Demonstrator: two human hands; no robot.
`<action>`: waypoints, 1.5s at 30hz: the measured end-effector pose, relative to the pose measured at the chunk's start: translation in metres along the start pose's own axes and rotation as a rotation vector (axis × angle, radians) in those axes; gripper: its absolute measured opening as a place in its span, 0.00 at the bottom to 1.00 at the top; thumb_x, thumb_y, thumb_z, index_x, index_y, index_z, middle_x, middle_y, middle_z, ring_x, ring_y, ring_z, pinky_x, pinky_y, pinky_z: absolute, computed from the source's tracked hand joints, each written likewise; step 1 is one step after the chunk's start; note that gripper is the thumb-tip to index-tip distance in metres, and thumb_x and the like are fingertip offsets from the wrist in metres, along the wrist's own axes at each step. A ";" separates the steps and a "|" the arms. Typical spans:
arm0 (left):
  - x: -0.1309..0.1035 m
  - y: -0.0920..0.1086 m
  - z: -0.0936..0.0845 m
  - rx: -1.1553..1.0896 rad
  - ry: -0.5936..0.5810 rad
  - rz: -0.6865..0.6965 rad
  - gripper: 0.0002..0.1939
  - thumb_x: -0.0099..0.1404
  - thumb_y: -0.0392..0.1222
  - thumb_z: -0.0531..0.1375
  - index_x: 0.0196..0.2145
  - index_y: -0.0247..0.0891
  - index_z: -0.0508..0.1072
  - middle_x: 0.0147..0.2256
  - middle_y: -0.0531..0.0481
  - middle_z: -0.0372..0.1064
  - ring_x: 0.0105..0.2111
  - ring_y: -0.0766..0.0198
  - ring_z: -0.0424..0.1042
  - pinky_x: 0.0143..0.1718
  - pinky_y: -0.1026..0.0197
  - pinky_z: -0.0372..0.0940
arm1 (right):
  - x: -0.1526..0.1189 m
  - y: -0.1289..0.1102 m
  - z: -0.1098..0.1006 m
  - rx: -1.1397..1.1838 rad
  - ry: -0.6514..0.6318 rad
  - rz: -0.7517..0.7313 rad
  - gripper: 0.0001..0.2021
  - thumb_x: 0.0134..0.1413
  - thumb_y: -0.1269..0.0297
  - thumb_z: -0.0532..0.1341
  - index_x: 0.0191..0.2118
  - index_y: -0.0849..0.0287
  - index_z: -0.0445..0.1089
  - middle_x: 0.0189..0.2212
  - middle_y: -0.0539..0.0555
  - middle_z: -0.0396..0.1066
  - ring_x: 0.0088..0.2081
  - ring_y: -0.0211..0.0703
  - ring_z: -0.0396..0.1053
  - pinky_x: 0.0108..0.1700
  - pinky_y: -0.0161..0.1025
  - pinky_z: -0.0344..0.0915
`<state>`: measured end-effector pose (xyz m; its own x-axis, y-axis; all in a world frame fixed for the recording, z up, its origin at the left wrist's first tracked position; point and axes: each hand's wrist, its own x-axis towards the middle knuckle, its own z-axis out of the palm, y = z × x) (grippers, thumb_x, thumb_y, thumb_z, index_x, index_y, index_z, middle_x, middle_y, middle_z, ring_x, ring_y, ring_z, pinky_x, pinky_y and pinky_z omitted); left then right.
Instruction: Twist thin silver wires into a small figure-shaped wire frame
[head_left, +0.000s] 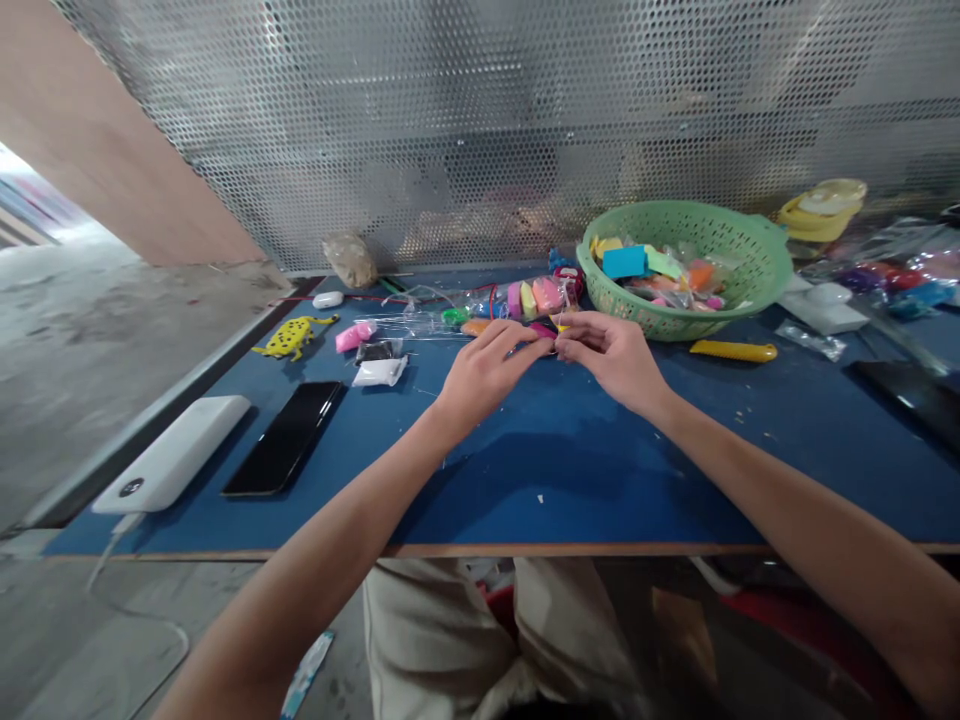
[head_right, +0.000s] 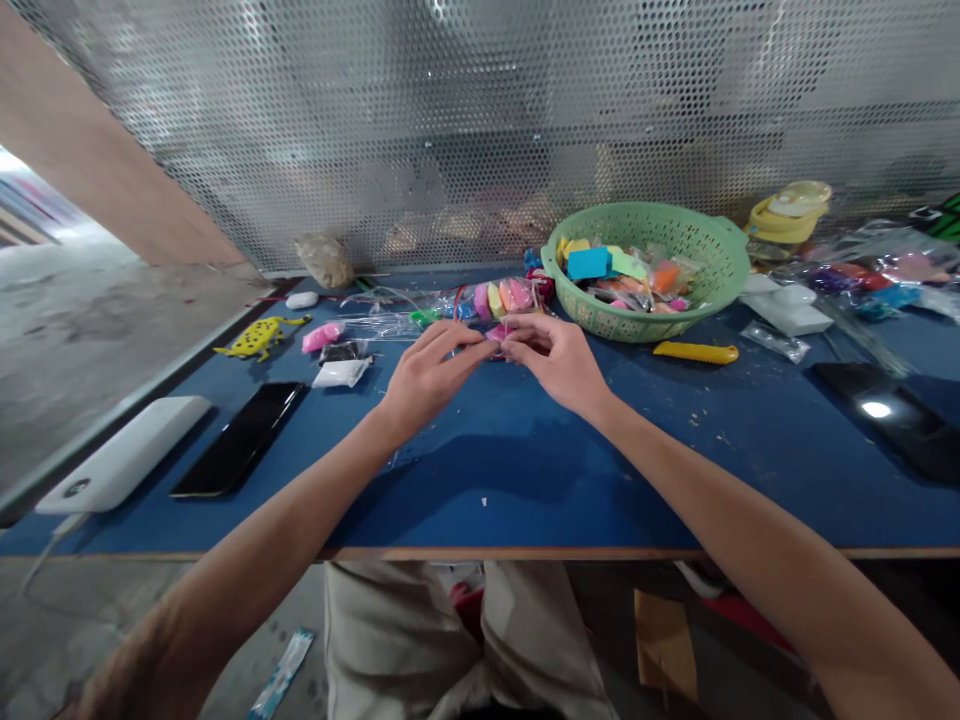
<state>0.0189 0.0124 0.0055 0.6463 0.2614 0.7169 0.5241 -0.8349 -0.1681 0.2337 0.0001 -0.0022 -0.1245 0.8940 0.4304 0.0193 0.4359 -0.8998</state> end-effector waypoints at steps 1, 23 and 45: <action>0.000 0.000 -0.001 -0.002 0.001 0.014 0.15 0.72 0.32 0.55 0.53 0.42 0.72 0.46 0.45 0.73 0.48 0.59 0.70 0.52 0.54 0.69 | 0.000 0.000 0.000 0.009 0.004 -0.004 0.17 0.51 0.59 0.71 0.47 0.57 0.77 0.36 0.54 0.79 0.38 0.46 0.78 0.45 0.50 0.78; -0.001 -0.006 -0.005 0.026 0.025 0.125 0.14 0.70 0.31 0.58 0.52 0.39 0.72 0.55 0.44 0.72 0.52 0.58 0.72 0.55 0.51 0.72 | -0.004 -0.007 0.004 0.104 -0.082 0.335 0.14 0.51 0.53 0.70 0.34 0.61 0.80 0.30 0.57 0.79 0.27 0.39 0.75 0.30 0.37 0.72; 0.003 -0.002 -0.002 0.066 0.030 0.060 0.09 0.71 0.33 0.57 0.46 0.38 0.76 0.43 0.46 0.77 0.43 0.59 0.72 0.47 0.55 0.73 | -0.008 -0.001 0.008 -0.012 -0.026 0.019 0.14 0.54 0.61 0.69 0.47 0.55 0.80 0.35 0.53 0.81 0.33 0.45 0.79 0.41 0.46 0.78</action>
<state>0.0191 0.0140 0.0094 0.6612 0.1958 0.7242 0.5209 -0.8146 -0.2553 0.2263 -0.0087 -0.0050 -0.1498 0.8992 0.4110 0.0334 0.4201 -0.9069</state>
